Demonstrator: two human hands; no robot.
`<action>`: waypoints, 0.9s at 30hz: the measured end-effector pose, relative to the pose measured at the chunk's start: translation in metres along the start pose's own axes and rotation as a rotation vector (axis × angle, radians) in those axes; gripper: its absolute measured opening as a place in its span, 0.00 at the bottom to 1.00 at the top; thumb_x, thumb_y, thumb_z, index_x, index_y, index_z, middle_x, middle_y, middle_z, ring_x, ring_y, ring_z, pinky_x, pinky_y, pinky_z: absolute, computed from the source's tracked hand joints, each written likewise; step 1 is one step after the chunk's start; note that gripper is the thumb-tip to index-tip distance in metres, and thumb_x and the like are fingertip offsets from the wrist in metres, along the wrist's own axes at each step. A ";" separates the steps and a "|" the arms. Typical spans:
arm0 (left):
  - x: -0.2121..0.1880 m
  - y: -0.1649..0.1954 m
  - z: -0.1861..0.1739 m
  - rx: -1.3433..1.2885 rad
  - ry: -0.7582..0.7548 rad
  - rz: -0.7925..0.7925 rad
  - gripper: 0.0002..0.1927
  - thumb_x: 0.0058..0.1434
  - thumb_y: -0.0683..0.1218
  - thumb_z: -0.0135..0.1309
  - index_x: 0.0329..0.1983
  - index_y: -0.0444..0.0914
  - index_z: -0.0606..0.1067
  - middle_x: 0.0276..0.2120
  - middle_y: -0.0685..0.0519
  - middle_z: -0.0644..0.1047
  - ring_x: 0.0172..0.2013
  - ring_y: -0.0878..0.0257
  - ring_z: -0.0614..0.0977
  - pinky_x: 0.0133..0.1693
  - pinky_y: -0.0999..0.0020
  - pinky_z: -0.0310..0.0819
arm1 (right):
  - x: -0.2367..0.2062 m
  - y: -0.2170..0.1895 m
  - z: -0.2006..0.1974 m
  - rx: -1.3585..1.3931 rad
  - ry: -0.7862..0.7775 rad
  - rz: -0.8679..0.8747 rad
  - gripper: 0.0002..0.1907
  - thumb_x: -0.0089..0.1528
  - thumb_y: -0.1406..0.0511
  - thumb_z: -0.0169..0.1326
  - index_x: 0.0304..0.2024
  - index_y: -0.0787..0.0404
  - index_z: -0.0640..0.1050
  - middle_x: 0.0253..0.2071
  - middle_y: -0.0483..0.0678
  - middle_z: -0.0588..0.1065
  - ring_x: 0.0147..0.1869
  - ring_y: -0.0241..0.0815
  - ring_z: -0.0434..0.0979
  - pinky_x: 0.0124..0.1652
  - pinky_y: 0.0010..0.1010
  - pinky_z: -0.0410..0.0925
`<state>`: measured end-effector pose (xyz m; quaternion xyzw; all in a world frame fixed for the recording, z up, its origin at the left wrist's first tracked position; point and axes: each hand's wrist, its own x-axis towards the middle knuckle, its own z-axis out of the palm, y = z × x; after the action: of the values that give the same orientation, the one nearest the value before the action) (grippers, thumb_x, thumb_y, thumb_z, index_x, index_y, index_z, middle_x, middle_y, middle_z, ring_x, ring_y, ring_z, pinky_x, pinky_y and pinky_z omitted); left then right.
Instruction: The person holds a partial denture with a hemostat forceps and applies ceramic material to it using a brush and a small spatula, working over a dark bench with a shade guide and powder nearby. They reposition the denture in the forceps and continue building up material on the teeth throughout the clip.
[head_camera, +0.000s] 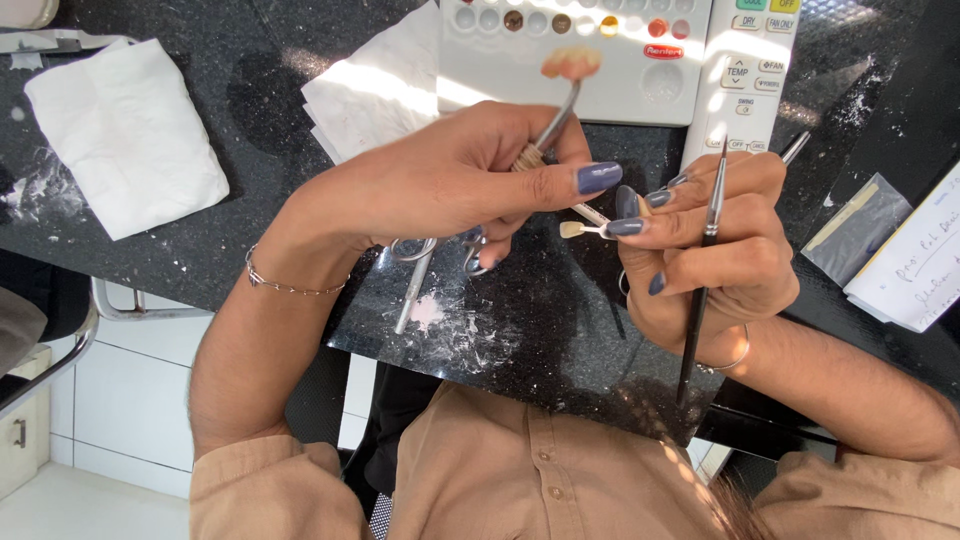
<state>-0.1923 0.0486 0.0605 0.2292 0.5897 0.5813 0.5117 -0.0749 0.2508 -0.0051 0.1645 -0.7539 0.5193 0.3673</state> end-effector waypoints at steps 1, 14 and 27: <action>-0.001 0.000 0.001 0.003 -0.012 -0.041 0.17 0.69 0.56 0.52 0.38 0.37 0.72 0.14 0.62 0.65 0.14 0.75 0.69 0.17 0.78 0.63 | -0.001 0.000 0.000 0.012 0.002 0.007 0.20 0.58 0.76 0.67 0.29 0.53 0.67 0.34 0.41 0.77 0.42 0.42 0.73 0.44 0.35 0.71; 0.000 -0.002 0.000 0.072 -0.106 -0.080 0.18 0.67 0.56 0.54 0.41 0.36 0.76 0.17 0.63 0.66 0.15 0.74 0.69 0.18 0.77 0.64 | -0.002 -0.003 -0.002 -0.050 -0.004 0.074 0.21 0.60 0.80 0.66 0.32 0.55 0.67 0.37 0.43 0.73 0.46 0.42 0.70 0.42 0.31 0.68; -0.002 -0.003 -0.008 -0.016 0.015 -0.011 0.12 0.74 0.51 0.46 0.42 0.38 0.72 0.16 0.62 0.62 0.15 0.74 0.63 0.17 0.75 0.60 | 0.000 0.002 0.014 0.187 0.201 0.169 0.12 0.67 0.68 0.55 0.46 0.56 0.64 0.47 0.52 0.74 0.50 0.38 0.71 0.52 0.28 0.68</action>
<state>-0.1975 0.0425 0.0570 0.2176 0.5901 0.5849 0.5122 -0.0814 0.2390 -0.0087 0.0811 -0.6730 0.6300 0.3789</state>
